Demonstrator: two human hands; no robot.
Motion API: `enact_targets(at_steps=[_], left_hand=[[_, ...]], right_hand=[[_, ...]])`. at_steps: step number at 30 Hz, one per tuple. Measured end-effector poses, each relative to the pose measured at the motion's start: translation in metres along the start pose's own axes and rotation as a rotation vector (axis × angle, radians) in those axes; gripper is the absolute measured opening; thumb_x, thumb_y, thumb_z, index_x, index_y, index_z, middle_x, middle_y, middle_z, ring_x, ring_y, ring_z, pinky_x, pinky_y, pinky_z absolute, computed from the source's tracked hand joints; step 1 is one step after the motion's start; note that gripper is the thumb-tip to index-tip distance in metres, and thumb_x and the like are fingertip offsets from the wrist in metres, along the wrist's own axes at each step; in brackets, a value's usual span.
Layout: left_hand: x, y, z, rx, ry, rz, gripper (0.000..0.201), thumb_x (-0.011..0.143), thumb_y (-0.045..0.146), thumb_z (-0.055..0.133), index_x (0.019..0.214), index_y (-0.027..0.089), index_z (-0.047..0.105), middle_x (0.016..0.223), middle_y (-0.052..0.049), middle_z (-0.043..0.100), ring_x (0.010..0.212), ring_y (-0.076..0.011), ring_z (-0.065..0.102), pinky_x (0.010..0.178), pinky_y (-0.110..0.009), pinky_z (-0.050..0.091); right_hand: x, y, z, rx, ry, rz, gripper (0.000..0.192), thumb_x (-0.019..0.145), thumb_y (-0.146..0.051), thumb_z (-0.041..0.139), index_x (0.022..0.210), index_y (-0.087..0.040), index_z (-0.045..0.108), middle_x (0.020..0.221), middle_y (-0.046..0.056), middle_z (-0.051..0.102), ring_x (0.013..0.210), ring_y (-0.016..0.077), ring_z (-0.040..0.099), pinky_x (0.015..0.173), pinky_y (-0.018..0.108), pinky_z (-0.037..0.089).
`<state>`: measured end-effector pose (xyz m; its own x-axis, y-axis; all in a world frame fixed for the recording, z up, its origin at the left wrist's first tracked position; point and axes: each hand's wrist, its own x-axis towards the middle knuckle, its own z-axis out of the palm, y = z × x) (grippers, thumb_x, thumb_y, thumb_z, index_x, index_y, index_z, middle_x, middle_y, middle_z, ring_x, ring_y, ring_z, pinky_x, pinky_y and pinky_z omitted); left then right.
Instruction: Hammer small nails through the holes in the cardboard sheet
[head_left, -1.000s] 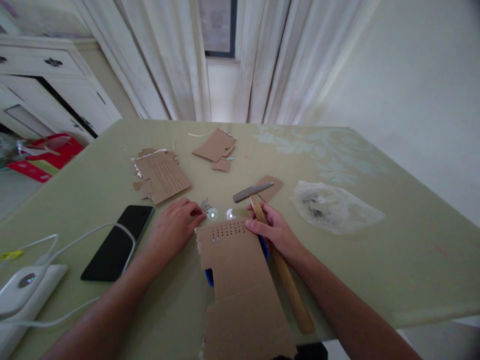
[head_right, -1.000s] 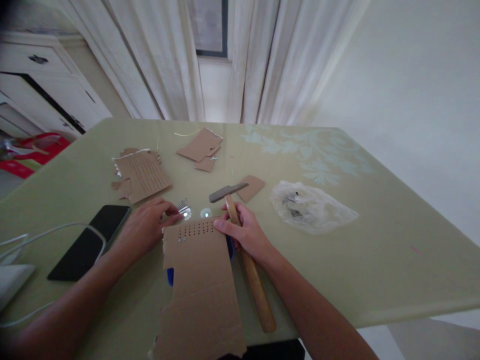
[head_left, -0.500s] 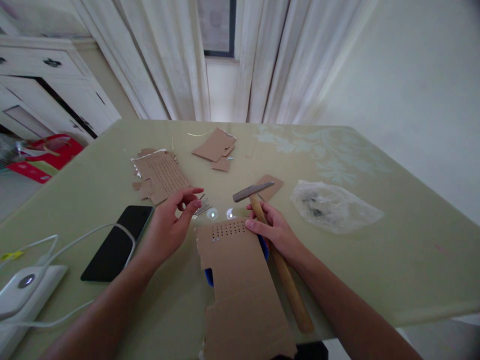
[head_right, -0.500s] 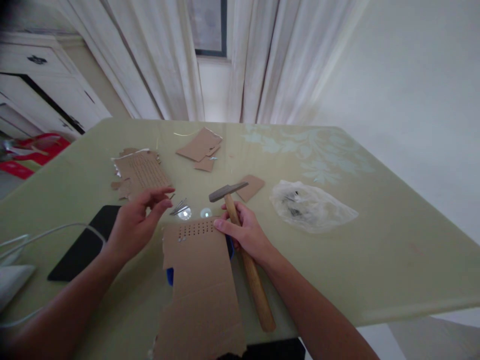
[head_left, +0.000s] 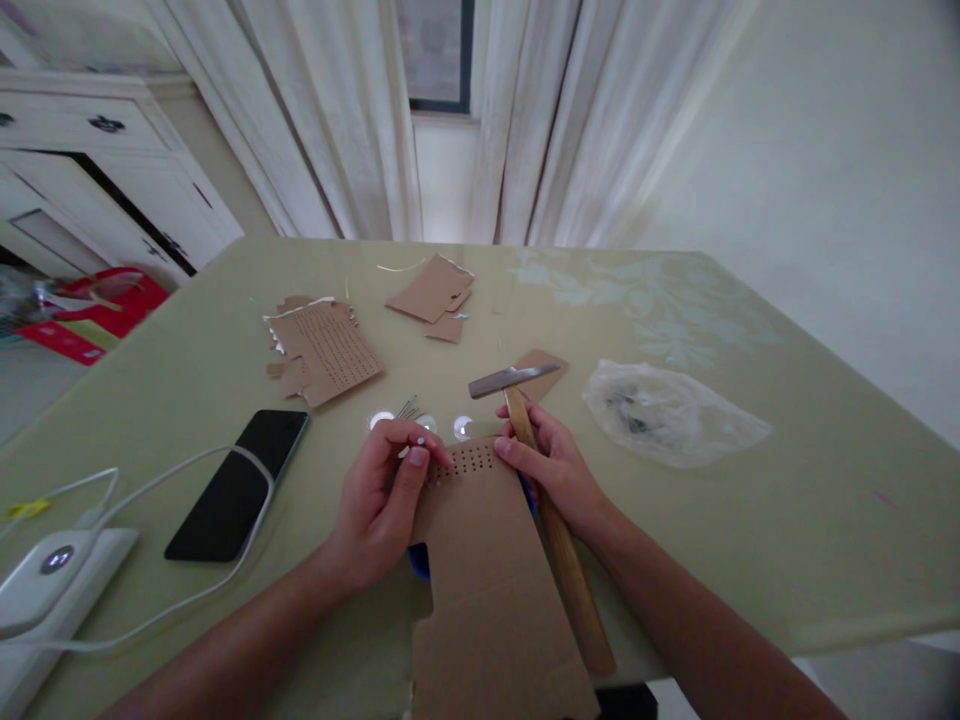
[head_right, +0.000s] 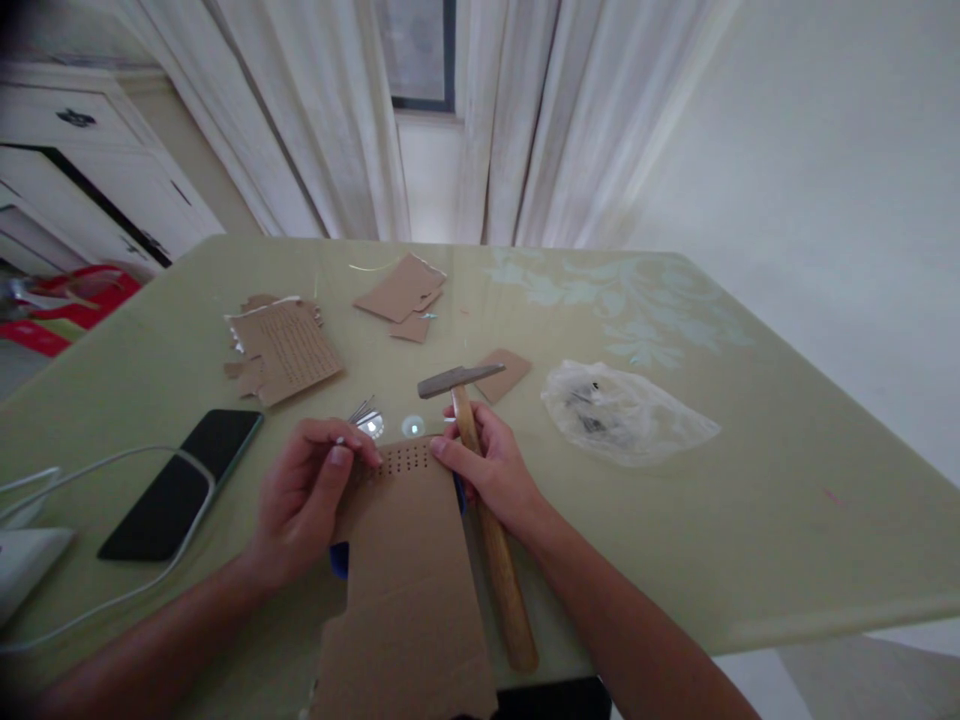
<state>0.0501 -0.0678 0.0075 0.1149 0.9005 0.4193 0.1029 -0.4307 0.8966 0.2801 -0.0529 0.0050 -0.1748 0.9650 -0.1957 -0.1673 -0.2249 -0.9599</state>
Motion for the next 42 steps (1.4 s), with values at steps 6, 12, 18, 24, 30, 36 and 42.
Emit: enact_targets(at_steps=[6,12,18,24,30,36,42], left_hand=[[0.005,0.001,-0.002,0.02,0.002,-0.014,0.012,0.114,0.03,0.054,0.109,0.025,0.064,0.094,0.0,0.069,0.085,-0.0143,0.065,0.075,-0.025,0.053],[0.014,0.004,-0.009,0.05,0.005,0.009,0.011,0.109,0.028,0.064,0.101,0.025,0.071,0.094,0.0,0.068,0.086,-0.0132,0.063,0.074,-0.023,0.051],[0.021,0.002,-0.022,0.09,-0.067,0.019,0.003,0.099,0.026,0.079,0.098,0.025,0.077,0.091,-0.001,0.075,0.085,-0.0159,0.068,0.079,-0.028,0.053],[0.03,0.003,-0.031,0.13,-0.206,0.023,0.003,0.097,0.028,0.08,0.097,0.025,0.081,0.09,-0.003,0.077,0.083,-0.0184,0.069,0.073,-0.03,0.052],[0.033,0.005,-0.033,0.121,-0.24,0.023,0.008,0.098,0.03,0.079,0.096,0.023,0.083,0.088,-0.006,0.078,0.084,-0.0211,0.07,0.075,-0.034,0.054],[0.035,0.008,-0.034,0.113,-0.272,0.03,0.008,0.098,0.029,0.079,0.095,0.023,0.083,0.089,-0.006,0.078,0.084,-0.0207,0.07,0.074,-0.033,0.053],[0.036,0.008,-0.036,0.118,-0.265,0.046,0.007,0.097,0.028,0.08,0.094,0.023,0.084,0.088,-0.006,0.079,0.083,-0.0204,0.07,0.076,-0.033,0.053]], right_hand=[[-0.002,-0.001,0.003,-0.048,-0.001,-0.059,0.052,0.081,-0.045,0.093,0.119,-0.025,0.064,0.097,-0.002,0.06,0.068,0.0099,0.055,0.049,0.021,0.045],[-0.004,-0.005,0.006,-0.048,0.052,-0.052,0.056,0.08,-0.047,0.093,0.12,-0.026,0.06,0.099,-0.003,0.06,0.052,0.0056,0.048,0.037,0.02,0.038],[-0.004,-0.004,0.008,-0.067,0.068,-0.018,0.056,0.079,-0.05,0.092,0.118,-0.025,0.06,0.098,-0.003,0.06,0.054,0.0063,0.05,0.039,0.02,0.043],[-0.005,-0.007,0.008,-0.12,0.062,-0.042,0.057,0.08,-0.051,0.091,0.119,-0.025,0.058,0.1,-0.002,0.062,0.054,0.0064,0.05,0.037,0.019,0.041],[-0.006,-0.007,0.008,-0.13,0.055,-0.034,0.055,0.081,-0.051,0.09,0.119,-0.025,0.059,0.099,-0.002,0.061,0.054,0.0067,0.049,0.037,0.019,0.04],[-0.005,-0.007,0.006,-0.137,0.062,-0.035,0.056,0.081,-0.051,0.091,0.12,-0.025,0.06,0.1,-0.001,0.061,0.057,0.0085,0.05,0.038,0.02,0.04],[-0.004,-0.003,0.004,-0.147,0.059,-0.07,0.054,0.082,-0.05,0.091,0.12,-0.025,0.062,0.098,-0.001,0.062,0.064,0.0107,0.054,0.044,0.021,0.044]])
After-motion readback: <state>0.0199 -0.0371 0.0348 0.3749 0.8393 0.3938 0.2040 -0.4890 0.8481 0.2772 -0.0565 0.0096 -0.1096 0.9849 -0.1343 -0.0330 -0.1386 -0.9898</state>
